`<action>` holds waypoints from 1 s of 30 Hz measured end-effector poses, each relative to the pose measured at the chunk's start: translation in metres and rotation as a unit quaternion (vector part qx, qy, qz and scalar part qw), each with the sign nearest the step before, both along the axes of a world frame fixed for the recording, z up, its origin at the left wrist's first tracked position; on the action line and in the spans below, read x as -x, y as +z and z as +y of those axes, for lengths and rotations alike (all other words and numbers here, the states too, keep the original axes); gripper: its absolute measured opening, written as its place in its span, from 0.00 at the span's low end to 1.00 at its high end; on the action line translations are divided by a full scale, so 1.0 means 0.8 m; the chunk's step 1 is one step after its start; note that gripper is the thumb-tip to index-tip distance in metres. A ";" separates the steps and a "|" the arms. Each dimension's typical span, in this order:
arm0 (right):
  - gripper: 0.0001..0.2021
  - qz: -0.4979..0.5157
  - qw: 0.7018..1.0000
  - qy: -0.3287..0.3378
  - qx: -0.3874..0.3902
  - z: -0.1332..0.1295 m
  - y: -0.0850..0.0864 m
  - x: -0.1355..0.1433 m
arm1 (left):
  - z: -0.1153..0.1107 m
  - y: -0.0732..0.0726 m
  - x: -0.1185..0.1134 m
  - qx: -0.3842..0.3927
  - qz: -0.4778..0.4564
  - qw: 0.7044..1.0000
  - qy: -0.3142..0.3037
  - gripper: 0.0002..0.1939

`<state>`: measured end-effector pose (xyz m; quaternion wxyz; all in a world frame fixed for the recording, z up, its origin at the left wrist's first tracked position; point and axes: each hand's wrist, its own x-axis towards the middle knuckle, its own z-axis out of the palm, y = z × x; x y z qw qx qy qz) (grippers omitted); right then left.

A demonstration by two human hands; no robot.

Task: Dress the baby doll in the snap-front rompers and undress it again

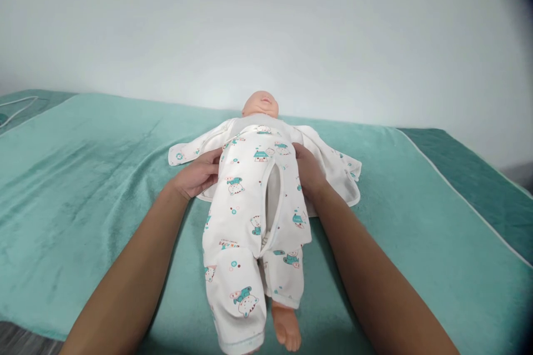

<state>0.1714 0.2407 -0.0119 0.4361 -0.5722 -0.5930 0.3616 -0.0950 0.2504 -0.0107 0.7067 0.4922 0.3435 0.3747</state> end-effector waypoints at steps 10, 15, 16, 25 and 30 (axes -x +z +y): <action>0.12 0.104 0.993 0.016 0.061 -0.005 0.015 0.006 | -0.005 0.004 -0.013 -0.037 0.031 0.999 -0.002 0.35; 0.14 0.203 0.972 0.058 0.106 -0.004 0.014 0.004 | -0.010 0.011 -0.020 -0.069 0.041 0.997 0.023 0.32; 0.14 0.209 0.970 0.063 0.105 -0.004 0.013 0.003 | -0.011 0.012 -0.021 -0.067 0.039 0.997 0.028 0.31; 0.12 0.111 0.994 0.004 0.024 -0.001 0.004 0.003 | -0.014 0.017 -0.029 -0.048 0.044 0.992 0.108 0.23; 0.10 0.080 0.996 -0.034 -0.008 -0.004 0.011 0.006 | -0.019 0.028 -0.039 -0.029 0.036 0.988 0.149 0.23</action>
